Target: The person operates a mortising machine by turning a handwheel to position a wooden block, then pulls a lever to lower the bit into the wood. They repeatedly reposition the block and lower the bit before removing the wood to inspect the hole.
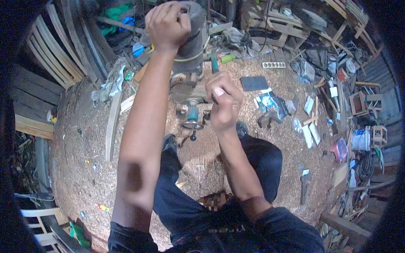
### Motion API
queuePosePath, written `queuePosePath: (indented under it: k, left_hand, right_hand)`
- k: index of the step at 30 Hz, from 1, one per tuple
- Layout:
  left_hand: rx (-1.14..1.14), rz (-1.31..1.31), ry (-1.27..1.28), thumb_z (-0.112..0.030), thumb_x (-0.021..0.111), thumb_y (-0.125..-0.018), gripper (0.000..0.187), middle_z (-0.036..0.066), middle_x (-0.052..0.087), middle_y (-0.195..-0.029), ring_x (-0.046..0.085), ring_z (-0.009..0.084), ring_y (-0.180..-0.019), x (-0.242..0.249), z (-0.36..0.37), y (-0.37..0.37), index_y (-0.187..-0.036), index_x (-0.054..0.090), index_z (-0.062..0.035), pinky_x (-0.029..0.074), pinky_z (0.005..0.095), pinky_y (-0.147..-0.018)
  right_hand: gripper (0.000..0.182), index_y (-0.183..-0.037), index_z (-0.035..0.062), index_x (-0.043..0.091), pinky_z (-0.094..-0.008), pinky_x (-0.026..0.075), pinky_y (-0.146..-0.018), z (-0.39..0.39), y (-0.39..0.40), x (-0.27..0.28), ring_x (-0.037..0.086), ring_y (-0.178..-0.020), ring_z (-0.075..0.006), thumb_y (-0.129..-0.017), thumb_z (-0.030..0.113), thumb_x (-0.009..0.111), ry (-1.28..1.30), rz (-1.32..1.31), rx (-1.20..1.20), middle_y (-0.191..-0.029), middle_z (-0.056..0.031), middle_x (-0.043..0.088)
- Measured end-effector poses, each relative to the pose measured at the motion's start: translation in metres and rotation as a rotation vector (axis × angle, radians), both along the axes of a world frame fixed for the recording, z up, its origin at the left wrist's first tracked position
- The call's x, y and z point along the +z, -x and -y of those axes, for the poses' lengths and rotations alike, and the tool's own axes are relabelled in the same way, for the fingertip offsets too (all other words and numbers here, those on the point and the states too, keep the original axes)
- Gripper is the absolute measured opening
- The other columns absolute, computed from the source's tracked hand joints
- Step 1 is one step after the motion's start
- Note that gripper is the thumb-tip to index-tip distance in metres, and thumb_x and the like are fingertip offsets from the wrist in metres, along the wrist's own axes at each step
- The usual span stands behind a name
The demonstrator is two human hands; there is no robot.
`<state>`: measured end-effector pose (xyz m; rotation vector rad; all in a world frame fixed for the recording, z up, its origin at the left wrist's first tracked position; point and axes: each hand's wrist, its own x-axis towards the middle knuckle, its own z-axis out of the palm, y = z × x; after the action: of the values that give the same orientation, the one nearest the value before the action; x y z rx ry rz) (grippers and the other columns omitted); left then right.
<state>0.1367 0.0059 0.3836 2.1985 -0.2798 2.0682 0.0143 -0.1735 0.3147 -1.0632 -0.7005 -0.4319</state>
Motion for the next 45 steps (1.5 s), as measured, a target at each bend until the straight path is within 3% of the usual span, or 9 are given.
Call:
queuePosePath:
  k: [8,14,24,28,31,32,39,43,45]
  left_hand:
    - [-0.019,0.018,0.099,-0.018,0.056,-0.074,0.017,0.007,0.070,-0.090,0.067,0.0286,-0.089,-0.002,-0.003,-0.011,-0.084,0.069,-0.0114,0.047,0.0414,-0.088]
    - [-0.047,-0.025,0.121,-0.017,0.056,-0.075,0.015,0.007,0.071,-0.090,0.067,0.0280,-0.089,-0.001,0.000,-0.004,-0.082,0.069,-0.0116,0.047,0.0398,-0.085]
    - [-0.036,-0.059,0.136,-0.017,0.055,-0.076,0.016,0.007,0.070,-0.089,0.066,0.0284,-0.089,0.008,0.000,-0.004,-0.084,0.067,-0.0108,0.046,0.0400,-0.086]
    - [-0.052,-0.080,0.140,-0.016,0.054,-0.077,0.016,0.007,0.069,-0.089,0.066,0.0280,-0.087,0.010,0.003,-0.003,-0.084,0.067,-0.0103,0.046,0.0394,-0.085]
    - [-0.057,-0.081,0.135,-0.016,0.054,-0.076,0.017,0.007,0.070,-0.089,0.066,0.0277,-0.087,0.014,0.001,-0.002,-0.085,0.068,-0.0105,0.046,0.0389,-0.084]
    - [-0.059,-0.080,0.135,-0.016,0.054,-0.076,0.017,0.007,0.070,-0.090,0.066,0.0276,-0.087,0.015,0.002,-0.002,-0.085,0.068,-0.0106,0.046,0.0387,-0.083]
    - [-0.059,-0.059,0.121,-0.015,0.054,-0.075,0.018,0.007,0.070,-0.092,0.066,0.0284,-0.089,0.028,0.003,-0.002,-0.086,0.067,-0.0101,0.047,0.0386,-0.082]
    - [-0.066,-0.048,0.127,-0.013,0.056,-0.073,0.015,0.007,0.069,-0.090,0.066,0.0276,-0.089,0.038,0.001,-0.004,-0.083,0.066,-0.0099,0.046,0.0386,-0.084]
    - [-0.073,-0.043,0.136,-0.013,0.056,-0.072,0.014,0.007,0.069,-0.090,0.066,0.0281,-0.089,0.043,0.003,-0.004,-0.083,0.066,-0.0095,0.046,0.0389,-0.084]
  right_hand:
    - [0.031,-0.069,0.0017,0.049,-0.0271,0.034,-0.057,-0.007,-0.018,0.000,0.044,-0.063,-0.0093,-0.094,0.018,0.058,0.048,0.025,-0.057,-0.068,-0.0016,0.048]
    - [0.049,-0.078,0.0000,0.058,-0.0249,0.036,-0.054,-0.020,-0.059,0.055,0.043,-0.062,-0.0051,-0.099,0.044,0.059,0.052,-0.078,-0.087,-0.065,0.0021,0.050]
    - [0.037,-0.123,0.0042,0.039,-0.0383,0.047,-0.060,-0.039,-0.158,0.077,0.062,-0.064,-0.0293,-0.105,0.036,0.045,0.262,0.393,-0.424,-0.073,-0.0141,0.057]
    - [0.033,-0.124,0.0015,0.042,-0.0419,0.050,-0.067,-0.041,-0.173,0.097,0.066,-0.075,-0.0371,-0.103,0.025,0.051,0.323,0.442,-0.517,-0.082,-0.0184,0.064]
    - [0.026,-0.114,0.0002,0.049,-0.0390,0.042,-0.054,-0.055,-0.200,0.120,0.052,-0.058,-0.0273,-0.105,0.024,0.045,0.244,0.400,-0.526,-0.072,-0.0139,0.054]
    - [0.029,-0.124,0.0013,0.038,-0.0467,0.043,-0.061,-0.056,-0.209,0.124,0.053,-0.065,-0.0401,-0.105,0.022,0.045,0.337,0.306,-0.454,-0.078,-0.0208,0.053]
    - [0.039,-0.132,0.0003,0.032,-0.0505,0.046,-0.072,-0.075,-0.310,0.129,0.058,-0.084,-0.0514,-0.104,0.025,0.042,0.605,0.252,-0.631,-0.098,-0.0302,0.062]
    - [0.034,-0.120,0.0017,0.050,-0.0485,0.052,-0.073,-0.079,-0.355,0.088,0.066,-0.085,-0.0469,-0.099,0.028,0.057,0.828,0.172,-0.767,-0.084,-0.0268,0.067]
    - [0.033,-0.106,-0.0020,0.064,-0.0532,0.049,-0.086,-0.071,-0.354,0.077,0.062,-0.100,-0.0510,-0.096,0.027,0.053,0.787,-0.101,-0.521,-0.105,-0.0310,0.066]
